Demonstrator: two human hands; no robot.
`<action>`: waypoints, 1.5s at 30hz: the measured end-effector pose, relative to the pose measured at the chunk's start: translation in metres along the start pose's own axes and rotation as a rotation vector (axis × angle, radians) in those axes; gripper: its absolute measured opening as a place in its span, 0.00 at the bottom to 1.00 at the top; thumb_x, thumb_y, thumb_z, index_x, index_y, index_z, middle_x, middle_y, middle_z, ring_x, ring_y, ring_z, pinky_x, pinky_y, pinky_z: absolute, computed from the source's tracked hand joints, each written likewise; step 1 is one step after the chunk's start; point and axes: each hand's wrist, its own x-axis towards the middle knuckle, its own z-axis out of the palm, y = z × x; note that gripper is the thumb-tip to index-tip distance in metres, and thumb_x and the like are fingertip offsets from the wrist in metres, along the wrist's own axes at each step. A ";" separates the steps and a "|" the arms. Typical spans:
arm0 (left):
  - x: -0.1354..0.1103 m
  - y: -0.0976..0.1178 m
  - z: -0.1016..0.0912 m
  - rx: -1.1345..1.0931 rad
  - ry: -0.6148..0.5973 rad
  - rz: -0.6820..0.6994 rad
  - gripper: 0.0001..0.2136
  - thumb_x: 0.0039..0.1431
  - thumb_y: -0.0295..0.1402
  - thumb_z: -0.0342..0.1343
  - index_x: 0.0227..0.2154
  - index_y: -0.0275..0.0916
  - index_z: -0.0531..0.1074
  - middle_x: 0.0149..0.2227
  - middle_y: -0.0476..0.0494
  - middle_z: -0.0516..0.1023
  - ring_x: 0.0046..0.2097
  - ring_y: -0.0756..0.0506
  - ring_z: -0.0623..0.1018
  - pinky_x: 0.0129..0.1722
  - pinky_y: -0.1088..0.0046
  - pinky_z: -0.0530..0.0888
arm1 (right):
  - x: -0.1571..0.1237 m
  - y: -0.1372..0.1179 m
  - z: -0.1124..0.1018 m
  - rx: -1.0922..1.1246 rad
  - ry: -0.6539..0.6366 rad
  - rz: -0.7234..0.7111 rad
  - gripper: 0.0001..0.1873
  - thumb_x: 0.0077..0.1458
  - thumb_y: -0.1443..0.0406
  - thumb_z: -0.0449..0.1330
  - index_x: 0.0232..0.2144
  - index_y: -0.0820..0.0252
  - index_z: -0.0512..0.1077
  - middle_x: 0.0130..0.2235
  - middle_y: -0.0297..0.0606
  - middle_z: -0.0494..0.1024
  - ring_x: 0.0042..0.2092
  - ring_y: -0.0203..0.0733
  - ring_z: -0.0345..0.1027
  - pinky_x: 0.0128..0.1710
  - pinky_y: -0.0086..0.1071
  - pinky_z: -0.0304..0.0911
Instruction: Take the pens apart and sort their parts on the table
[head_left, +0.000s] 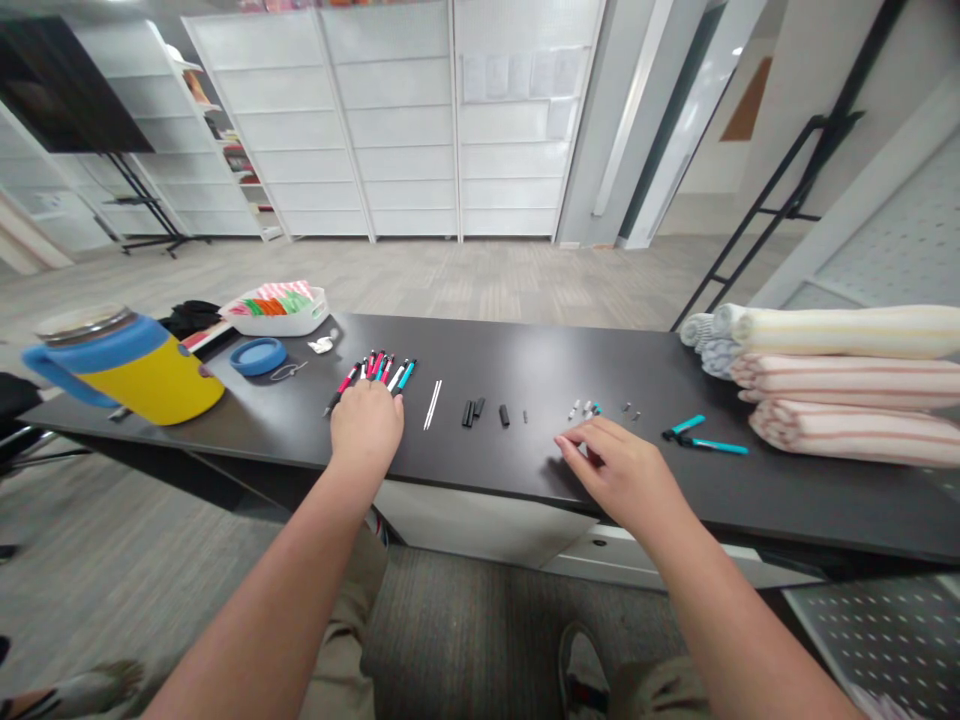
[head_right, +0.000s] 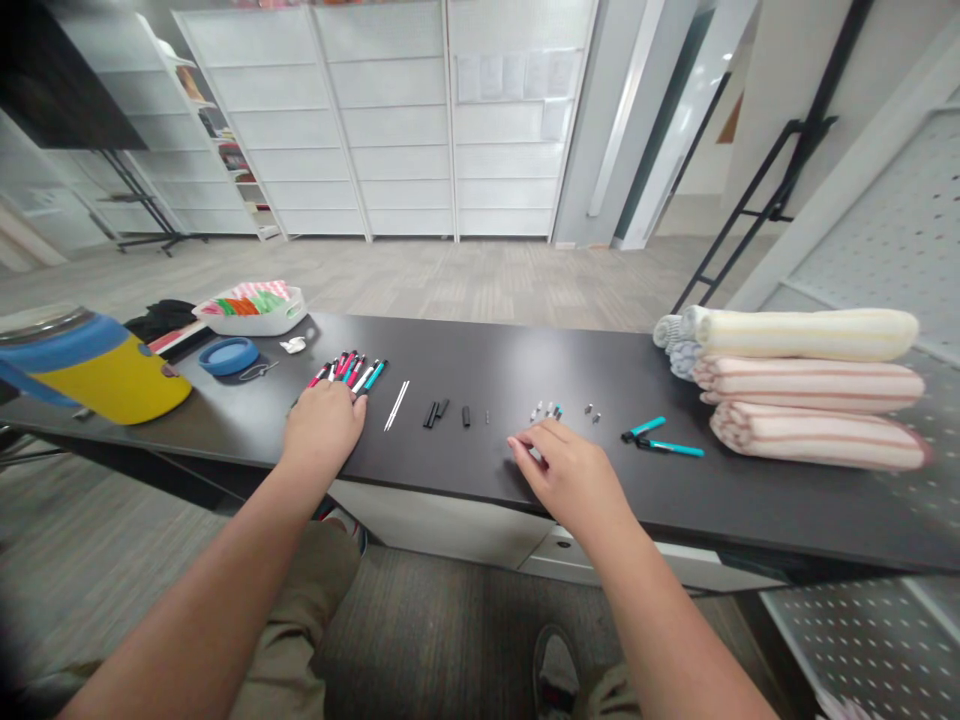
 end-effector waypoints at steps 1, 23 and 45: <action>-0.001 0.001 0.000 0.002 0.001 0.006 0.15 0.69 0.38 0.51 0.41 0.31 0.77 0.44 0.27 0.79 0.46 0.31 0.79 0.43 0.58 0.76 | 0.001 -0.002 0.001 0.007 -0.005 -0.002 0.12 0.71 0.60 0.55 0.36 0.55 0.75 0.36 0.40 0.80 0.37 0.44 0.73 0.40 0.36 0.65; -0.037 0.045 -0.006 -0.580 0.137 0.855 0.10 0.77 0.37 0.50 0.43 0.39 0.74 0.38 0.44 0.81 0.43 0.43 0.77 0.48 0.64 0.69 | 0.017 -0.008 0.004 0.416 -0.187 0.274 0.17 0.69 0.52 0.55 0.39 0.53 0.79 0.30 0.33 0.81 0.32 0.42 0.74 0.35 0.33 0.65; -0.016 0.066 -0.006 -0.569 0.024 0.701 0.15 0.71 0.40 0.57 0.57 0.44 0.74 0.65 0.37 0.71 0.66 0.36 0.68 0.63 0.51 0.65 | 0.014 0.009 0.019 1.019 0.226 0.624 0.22 0.61 0.45 0.65 0.35 0.57 0.74 0.24 0.26 0.59 0.22 0.31 0.48 0.21 0.28 0.45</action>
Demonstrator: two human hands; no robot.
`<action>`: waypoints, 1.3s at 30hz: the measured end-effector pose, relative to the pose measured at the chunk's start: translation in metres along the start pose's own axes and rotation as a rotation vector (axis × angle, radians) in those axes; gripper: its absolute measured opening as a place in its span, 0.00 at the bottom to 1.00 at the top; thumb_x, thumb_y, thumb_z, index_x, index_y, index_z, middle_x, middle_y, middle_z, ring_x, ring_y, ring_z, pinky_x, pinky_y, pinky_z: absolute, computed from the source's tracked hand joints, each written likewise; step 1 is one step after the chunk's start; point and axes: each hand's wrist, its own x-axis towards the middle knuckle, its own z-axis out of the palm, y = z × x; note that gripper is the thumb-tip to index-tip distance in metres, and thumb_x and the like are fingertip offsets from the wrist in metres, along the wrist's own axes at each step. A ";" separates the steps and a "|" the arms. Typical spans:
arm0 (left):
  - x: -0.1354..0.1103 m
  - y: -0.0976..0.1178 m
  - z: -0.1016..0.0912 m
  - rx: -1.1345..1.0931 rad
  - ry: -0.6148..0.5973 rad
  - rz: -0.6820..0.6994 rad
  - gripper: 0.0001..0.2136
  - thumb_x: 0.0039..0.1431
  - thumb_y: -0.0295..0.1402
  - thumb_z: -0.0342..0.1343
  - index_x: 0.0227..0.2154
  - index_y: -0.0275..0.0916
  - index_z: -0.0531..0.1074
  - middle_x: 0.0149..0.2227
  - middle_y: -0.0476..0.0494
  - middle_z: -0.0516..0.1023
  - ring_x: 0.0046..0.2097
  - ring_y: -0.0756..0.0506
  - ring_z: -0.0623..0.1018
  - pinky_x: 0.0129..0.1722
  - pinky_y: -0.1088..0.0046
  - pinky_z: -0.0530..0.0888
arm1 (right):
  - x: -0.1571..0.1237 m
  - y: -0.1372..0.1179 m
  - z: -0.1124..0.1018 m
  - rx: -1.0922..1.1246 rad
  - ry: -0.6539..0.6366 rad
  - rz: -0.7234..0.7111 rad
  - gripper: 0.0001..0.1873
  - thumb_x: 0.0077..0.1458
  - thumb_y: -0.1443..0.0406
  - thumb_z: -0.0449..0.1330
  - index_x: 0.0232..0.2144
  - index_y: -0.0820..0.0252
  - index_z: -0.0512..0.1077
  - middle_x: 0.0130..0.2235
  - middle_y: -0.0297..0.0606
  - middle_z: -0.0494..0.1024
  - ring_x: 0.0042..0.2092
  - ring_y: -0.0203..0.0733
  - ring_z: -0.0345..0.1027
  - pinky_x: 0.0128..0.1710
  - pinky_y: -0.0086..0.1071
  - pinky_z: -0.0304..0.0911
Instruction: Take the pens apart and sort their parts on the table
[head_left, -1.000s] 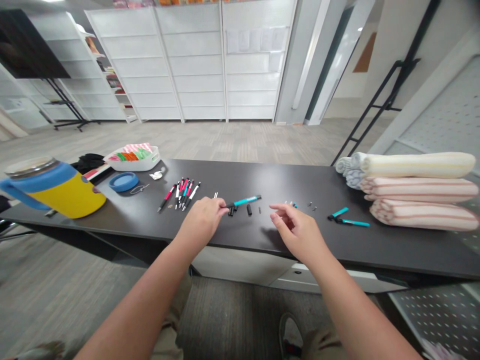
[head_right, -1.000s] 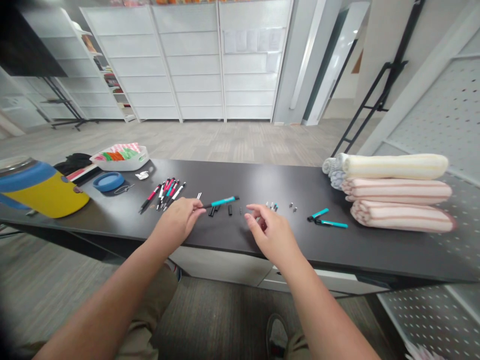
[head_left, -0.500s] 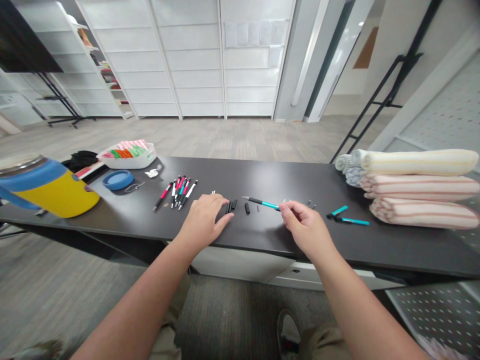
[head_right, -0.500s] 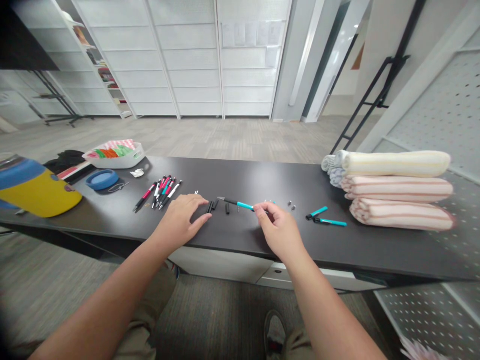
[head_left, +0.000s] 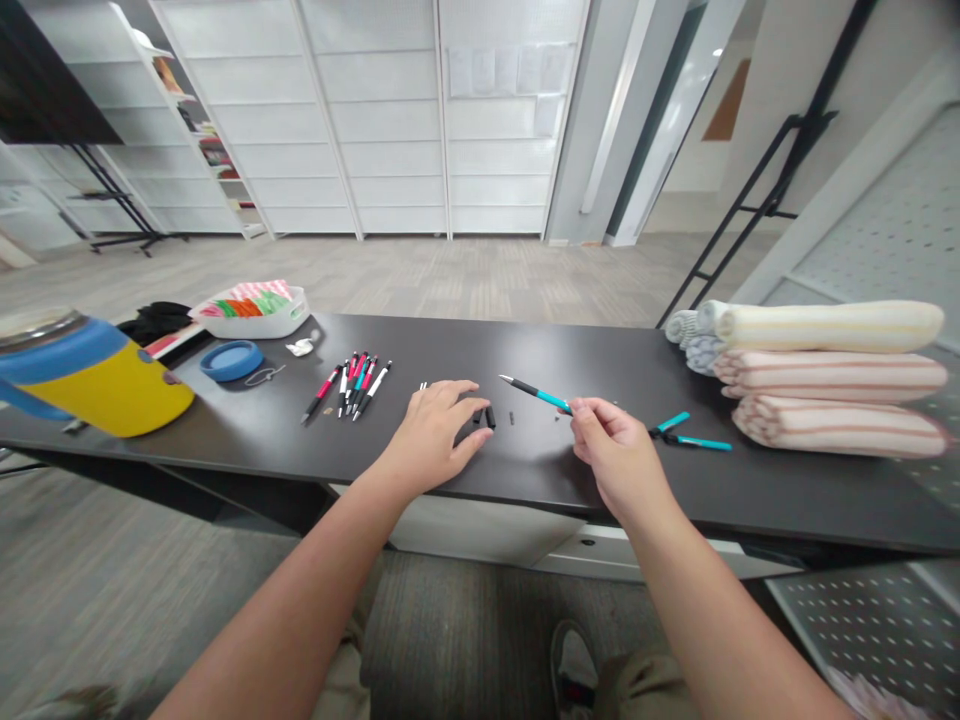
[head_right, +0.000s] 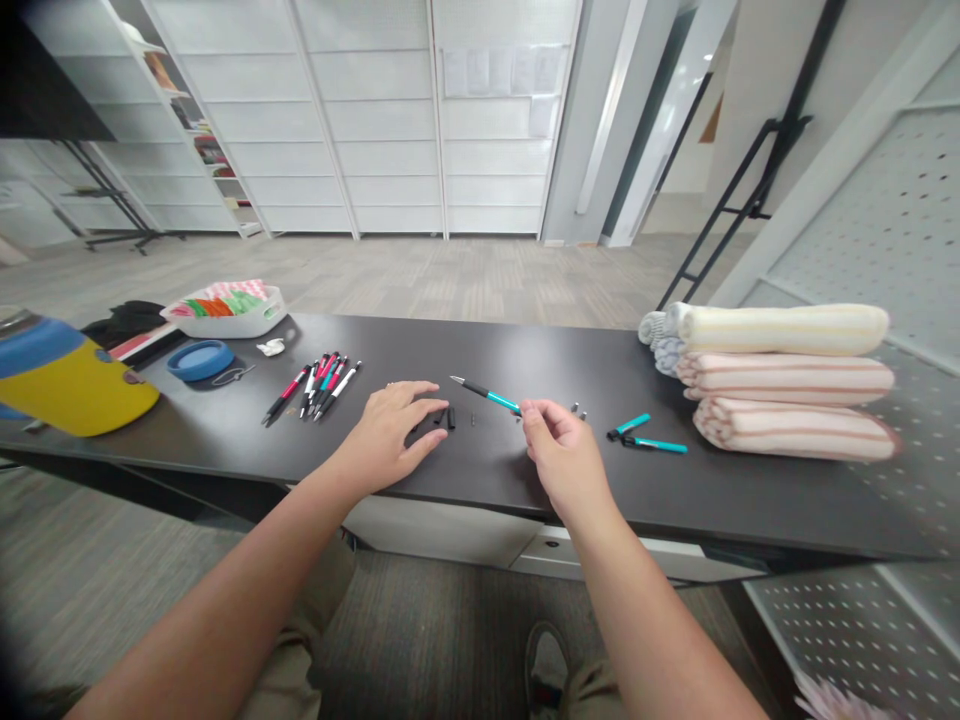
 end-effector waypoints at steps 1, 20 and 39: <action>0.000 0.000 0.001 -0.001 0.014 0.001 0.15 0.71 0.39 0.57 0.57 0.44 0.74 0.64 0.37 0.72 0.65 0.36 0.69 0.63 0.51 0.65 | 0.000 0.000 0.000 -0.008 -0.003 -0.001 0.22 0.61 0.44 0.64 0.35 0.57 0.73 0.23 0.26 0.58 0.22 0.31 0.47 0.21 0.28 0.45; -0.013 0.003 0.001 0.161 0.333 0.295 0.06 0.74 0.35 0.56 0.44 0.40 0.77 0.35 0.47 0.83 0.38 0.46 0.78 0.46 0.63 0.65 | -0.003 -0.012 -0.003 -0.497 -0.282 -0.011 0.26 0.68 0.44 0.54 0.30 0.57 0.71 0.23 0.27 0.63 0.27 0.36 0.55 0.29 0.32 0.50; -0.003 -0.006 -0.002 -0.179 -0.029 0.121 0.21 0.77 0.39 0.43 0.28 0.40 0.72 0.30 0.45 0.79 0.36 0.43 0.75 0.42 0.65 0.67 | -0.005 -0.014 0.003 -0.605 -0.376 -0.137 0.16 0.68 0.53 0.59 0.49 0.52 0.78 0.40 0.37 0.83 0.39 0.43 0.74 0.40 0.35 0.65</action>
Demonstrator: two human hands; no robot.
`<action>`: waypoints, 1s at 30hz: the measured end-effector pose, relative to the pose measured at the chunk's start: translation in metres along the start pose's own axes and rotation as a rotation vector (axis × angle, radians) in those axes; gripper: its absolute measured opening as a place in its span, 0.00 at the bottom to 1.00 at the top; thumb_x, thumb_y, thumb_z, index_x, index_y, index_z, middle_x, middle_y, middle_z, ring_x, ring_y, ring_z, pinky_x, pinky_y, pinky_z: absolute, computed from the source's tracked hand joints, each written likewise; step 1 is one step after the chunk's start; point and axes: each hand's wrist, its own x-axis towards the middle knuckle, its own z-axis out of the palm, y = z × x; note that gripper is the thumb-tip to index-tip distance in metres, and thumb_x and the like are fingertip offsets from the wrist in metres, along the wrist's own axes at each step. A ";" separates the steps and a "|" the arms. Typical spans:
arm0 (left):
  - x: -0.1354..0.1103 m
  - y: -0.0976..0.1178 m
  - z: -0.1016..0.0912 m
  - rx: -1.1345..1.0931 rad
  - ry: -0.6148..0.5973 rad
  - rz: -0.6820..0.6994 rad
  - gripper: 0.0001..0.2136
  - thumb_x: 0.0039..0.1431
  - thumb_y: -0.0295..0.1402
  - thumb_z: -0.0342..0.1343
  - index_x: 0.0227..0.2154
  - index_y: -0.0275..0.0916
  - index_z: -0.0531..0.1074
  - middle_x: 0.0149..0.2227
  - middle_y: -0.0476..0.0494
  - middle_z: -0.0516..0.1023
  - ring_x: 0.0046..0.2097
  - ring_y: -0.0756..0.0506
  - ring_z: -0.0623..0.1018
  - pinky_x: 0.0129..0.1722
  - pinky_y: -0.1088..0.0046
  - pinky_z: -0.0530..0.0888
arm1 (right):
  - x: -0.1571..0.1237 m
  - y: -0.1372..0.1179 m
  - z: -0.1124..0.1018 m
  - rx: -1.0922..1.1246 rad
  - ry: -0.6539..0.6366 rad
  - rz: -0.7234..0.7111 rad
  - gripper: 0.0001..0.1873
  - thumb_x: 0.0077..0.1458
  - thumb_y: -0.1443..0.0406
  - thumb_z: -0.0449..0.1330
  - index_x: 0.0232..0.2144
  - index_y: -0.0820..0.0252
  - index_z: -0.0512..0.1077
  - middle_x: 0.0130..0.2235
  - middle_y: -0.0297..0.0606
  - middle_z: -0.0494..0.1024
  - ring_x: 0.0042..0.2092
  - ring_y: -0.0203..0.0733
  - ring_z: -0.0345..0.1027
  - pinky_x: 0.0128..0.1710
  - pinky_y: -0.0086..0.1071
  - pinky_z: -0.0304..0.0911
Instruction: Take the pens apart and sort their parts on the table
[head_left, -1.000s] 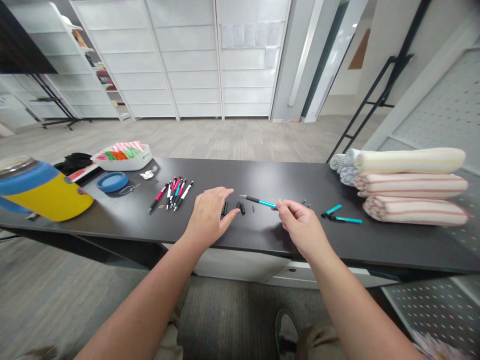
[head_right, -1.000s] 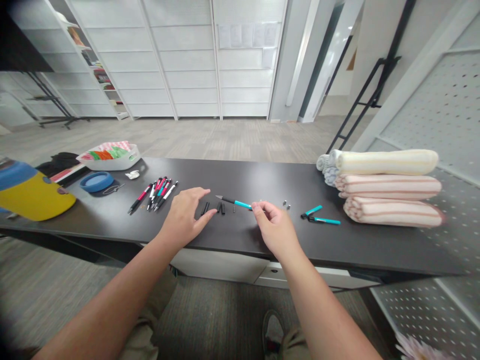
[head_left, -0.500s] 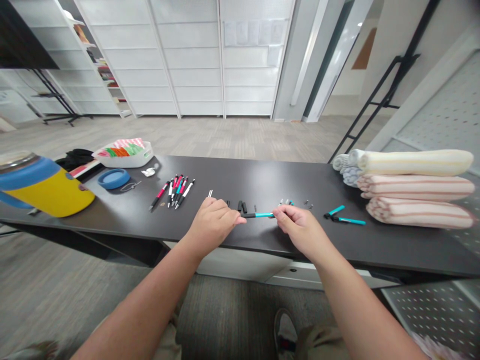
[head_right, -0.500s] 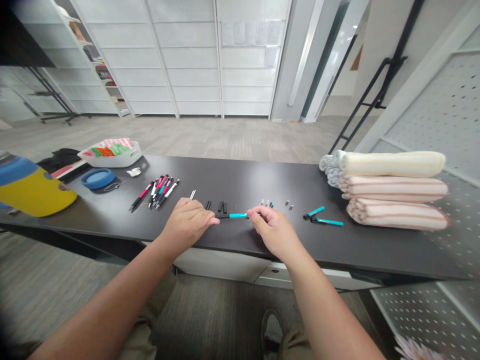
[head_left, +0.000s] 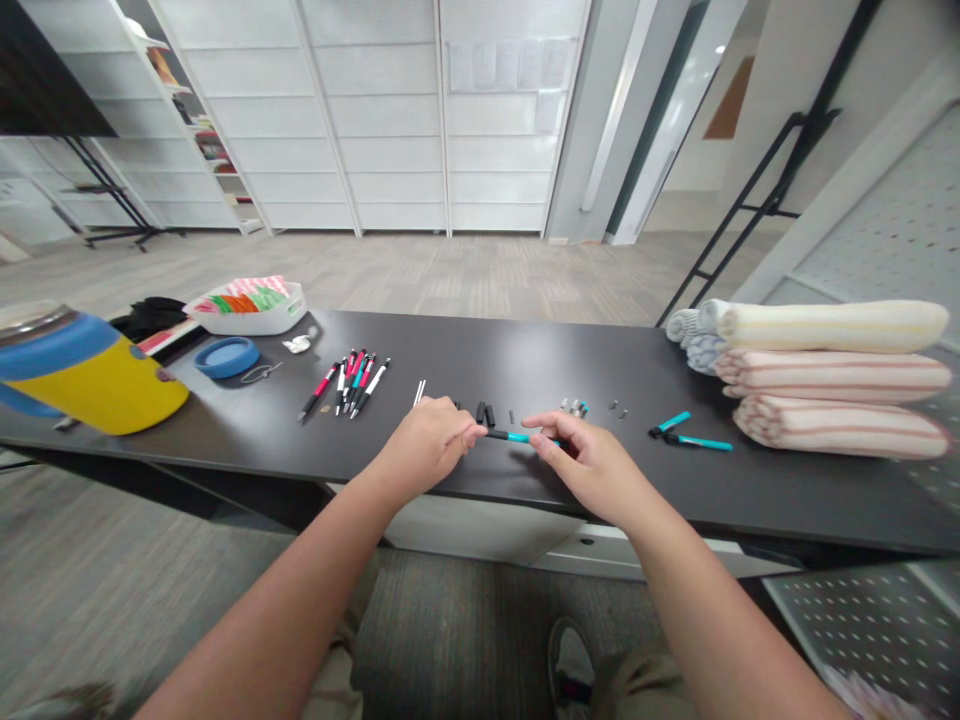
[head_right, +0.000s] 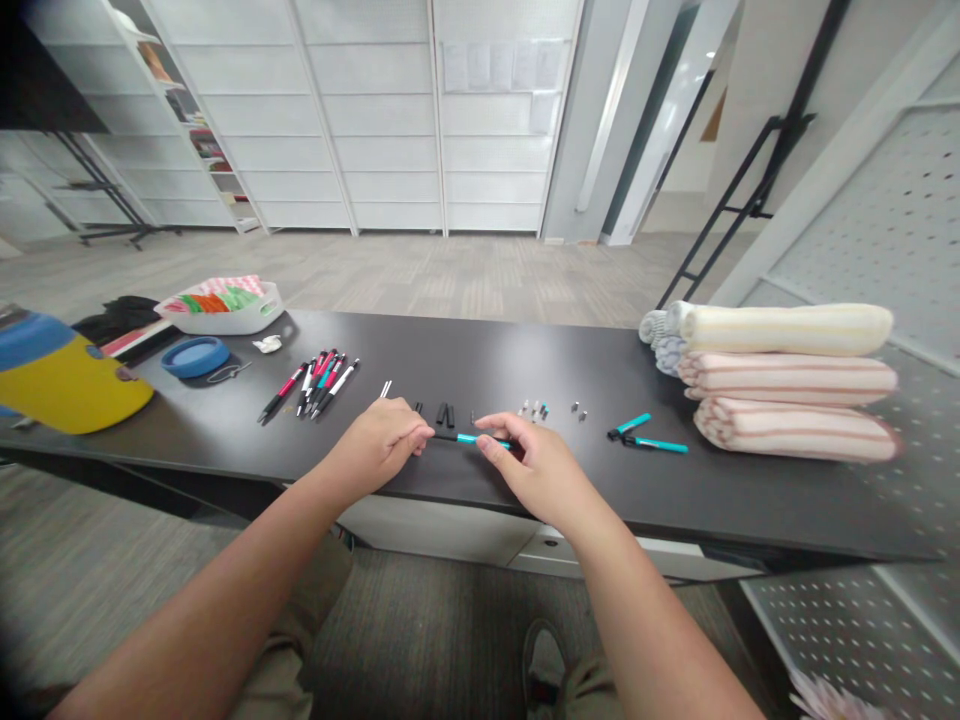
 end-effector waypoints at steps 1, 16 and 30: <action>0.001 0.001 0.001 0.030 -0.022 0.010 0.21 0.77 0.40 0.43 0.28 0.39 0.73 0.30 0.44 0.79 0.36 0.43 0.75 0.42 0.64 0.66 | 0.000 -0.004 0.000 -0.056 -0.023 -0.035 0.15 0.69 0.53 0.58 0.48 0.52 0.79 0.41 0.37 0.84 0.40 0.44 0.75 0.42 0.36 0.65; 0.002 0.006 0.003 0.093 -0.029 0.049 0.22 0.78 0.40 0.43 0.28 0.39 0.72 0.29 0.44 0.78 0.36 0.43 0.74 0.40 0.64 0.65 | -0.004 -0.013 0.006 -0.278 -0.073 -0.232 0.14 0.73 0.58 0.53 0.44 0.54 0.77 0.43 0.40 0.82 0.45 0.45 0.75 0.45 0.36 0.64; 0.005 0.005 0.005 0.154 -0.079 0.065 0.20 0.77 0.39 0.48 0.28 0.38 0.73 0.30 0.45 0.79 0.36 0.43 0.74 0.38 0.65 0.64 | -0.005 -0.012 0.007 -0.278 -0.051 -0.133 0.07 0.68 0.59 0.60 0.43 0.54 0.74 0.40 0.36 0.82 0.39 0.43 0.75 0.39 0.34 0.64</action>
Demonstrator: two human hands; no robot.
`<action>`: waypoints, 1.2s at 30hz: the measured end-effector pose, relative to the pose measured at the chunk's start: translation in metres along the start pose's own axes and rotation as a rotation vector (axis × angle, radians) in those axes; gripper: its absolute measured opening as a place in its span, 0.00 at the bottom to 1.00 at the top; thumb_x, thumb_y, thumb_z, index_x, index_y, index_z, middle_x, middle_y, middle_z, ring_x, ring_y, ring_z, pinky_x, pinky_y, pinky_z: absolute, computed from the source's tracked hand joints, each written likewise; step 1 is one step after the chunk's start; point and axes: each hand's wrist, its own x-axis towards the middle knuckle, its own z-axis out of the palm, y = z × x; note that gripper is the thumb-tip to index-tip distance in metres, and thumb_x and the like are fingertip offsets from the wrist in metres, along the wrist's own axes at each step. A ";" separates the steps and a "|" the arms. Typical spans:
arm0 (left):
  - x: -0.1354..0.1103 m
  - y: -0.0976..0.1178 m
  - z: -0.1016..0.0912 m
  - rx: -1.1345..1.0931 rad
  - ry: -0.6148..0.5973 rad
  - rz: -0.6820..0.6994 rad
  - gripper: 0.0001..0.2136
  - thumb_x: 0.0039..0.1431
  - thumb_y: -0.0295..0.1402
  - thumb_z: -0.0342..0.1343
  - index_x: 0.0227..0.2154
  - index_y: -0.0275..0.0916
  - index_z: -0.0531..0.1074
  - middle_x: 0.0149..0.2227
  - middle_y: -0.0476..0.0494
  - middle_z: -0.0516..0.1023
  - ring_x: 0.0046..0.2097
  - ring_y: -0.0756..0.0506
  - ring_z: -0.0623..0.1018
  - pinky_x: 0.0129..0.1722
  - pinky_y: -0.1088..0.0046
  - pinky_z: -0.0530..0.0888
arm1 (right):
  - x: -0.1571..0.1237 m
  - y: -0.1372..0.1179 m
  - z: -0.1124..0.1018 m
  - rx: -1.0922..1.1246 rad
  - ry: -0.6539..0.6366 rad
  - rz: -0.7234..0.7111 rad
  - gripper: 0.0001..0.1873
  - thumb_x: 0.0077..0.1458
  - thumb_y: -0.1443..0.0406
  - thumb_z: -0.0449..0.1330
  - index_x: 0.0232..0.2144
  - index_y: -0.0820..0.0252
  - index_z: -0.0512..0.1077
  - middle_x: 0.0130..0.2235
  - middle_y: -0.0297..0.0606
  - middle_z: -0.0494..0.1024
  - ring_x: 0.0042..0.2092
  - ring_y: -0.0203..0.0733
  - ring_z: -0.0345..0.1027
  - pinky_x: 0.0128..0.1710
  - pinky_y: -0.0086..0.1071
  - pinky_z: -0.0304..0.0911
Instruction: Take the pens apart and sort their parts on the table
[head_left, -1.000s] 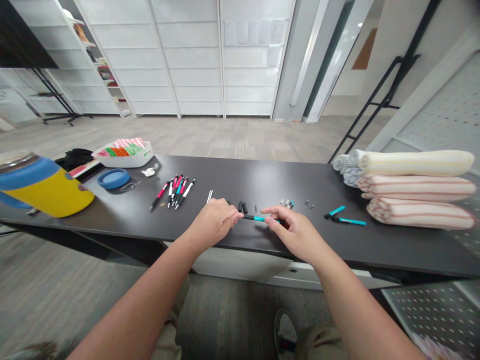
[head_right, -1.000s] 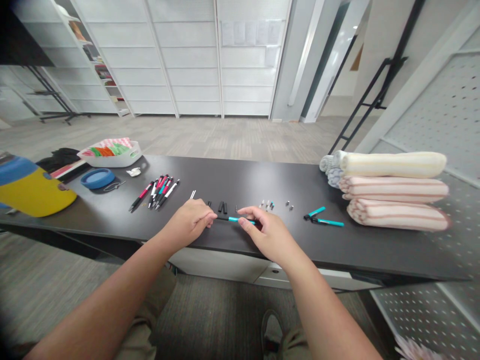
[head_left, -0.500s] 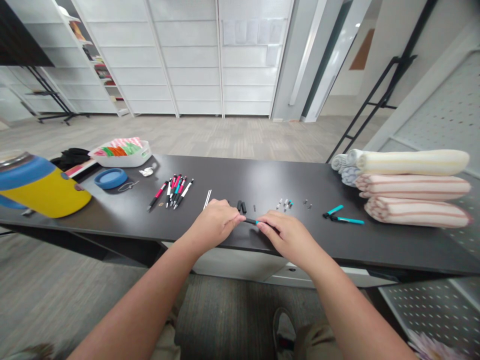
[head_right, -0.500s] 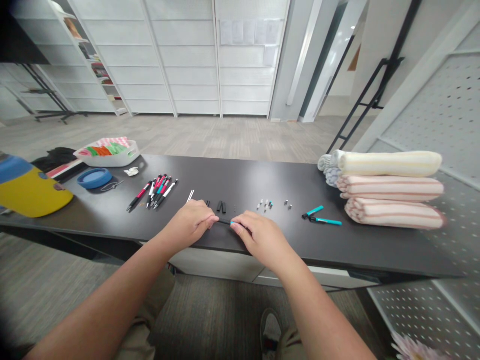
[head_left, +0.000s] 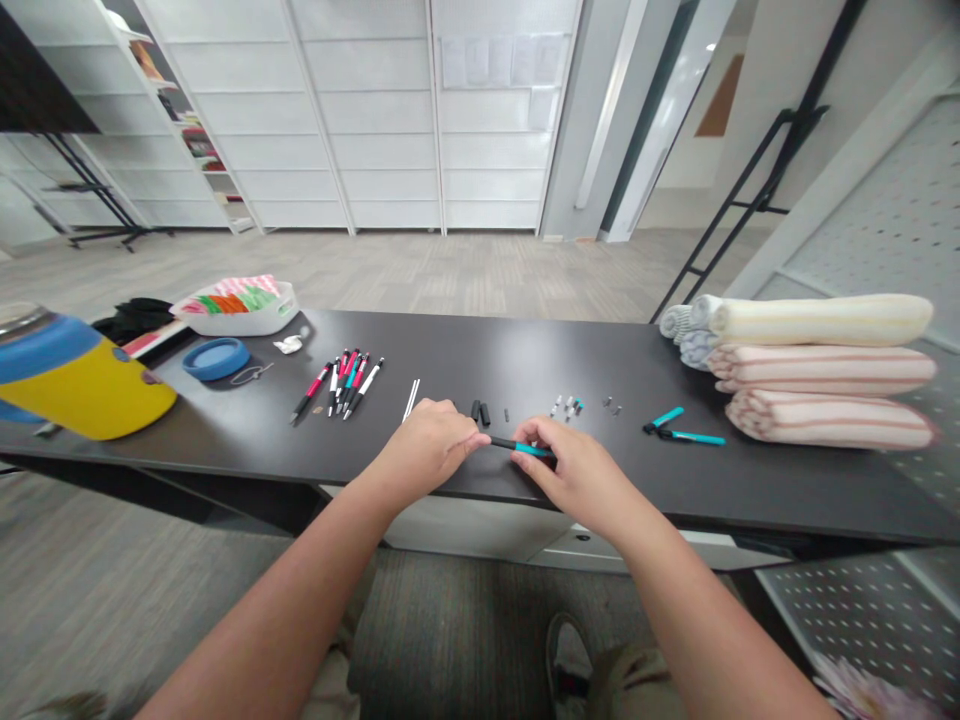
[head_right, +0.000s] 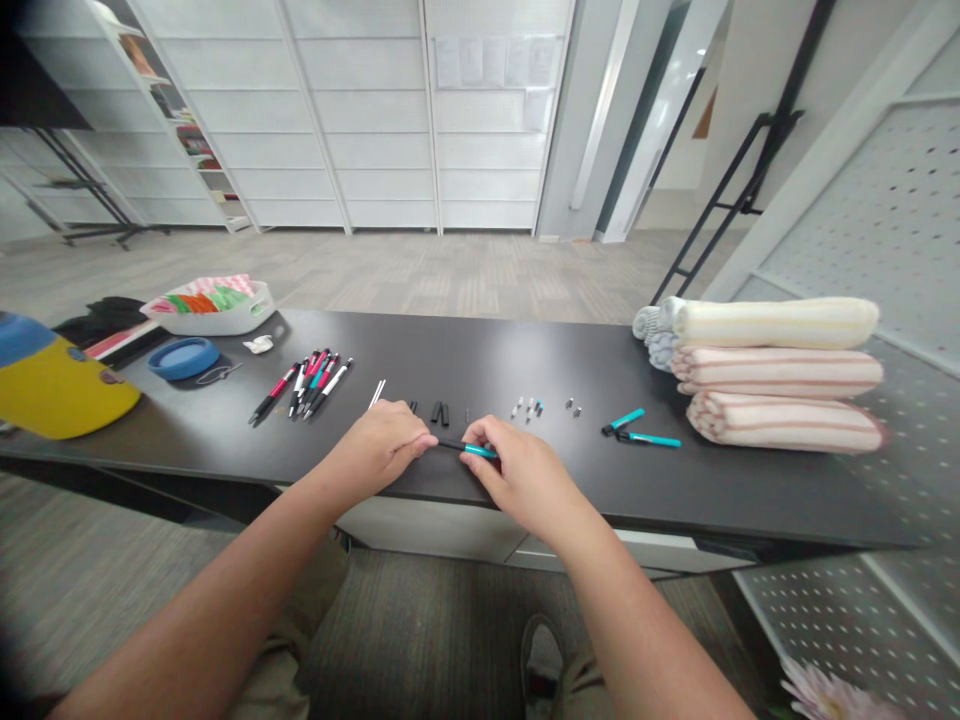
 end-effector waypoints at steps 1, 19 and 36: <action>0.000 0.000 0.001 0.005 -0.005 0.001 0.20 0.77 0.39 0.48 0.28 0.38 0.73 0.31 0.45 0.80 0.36 0.42 0.75 0.39 0.65 0.64 | 0.000 0.000 0.000 -0.012 -0.005 0.012 0.08 0.68 0.58 0.61 0.44 0.54 0.74 0.40 0.36 0.83 0.39 0.43 0.76 0.39 0.34 0.64; -0.004 -0.011 0.004 -0.156 0.155 -0.081 0.06 0.72 0.34 0.58 0.46 0.42 0.78 0.43 0.46 0.85 0.44 0.43 0.79 0.47 0.64 0.73 | -0.001 0.001 0.000 -0.052 0.084 -0.047 0.14 0.71 0.60 0.55 0.50 0.51 0.79 0.49 0.38 0.84 0.48 0.46 0.78 0.48 0.37 0.68; -0.005 -0.017 0.013 -0.124 0.242 0.003 0.14 0.75 0.32 0.52 0.55 0.38 0.78 0.48 0.40 0.86 0.46 0.42 0.83 0.50 0.62 0.79 | -0.002 -0.002 0.006 -0.194 0.168 0.107 0.15 0.70 0.54 0.53 0.50 0.55 0.71 0.38 0.41 0.83 0.37 0.49 0.77 0.36 0.36 0.62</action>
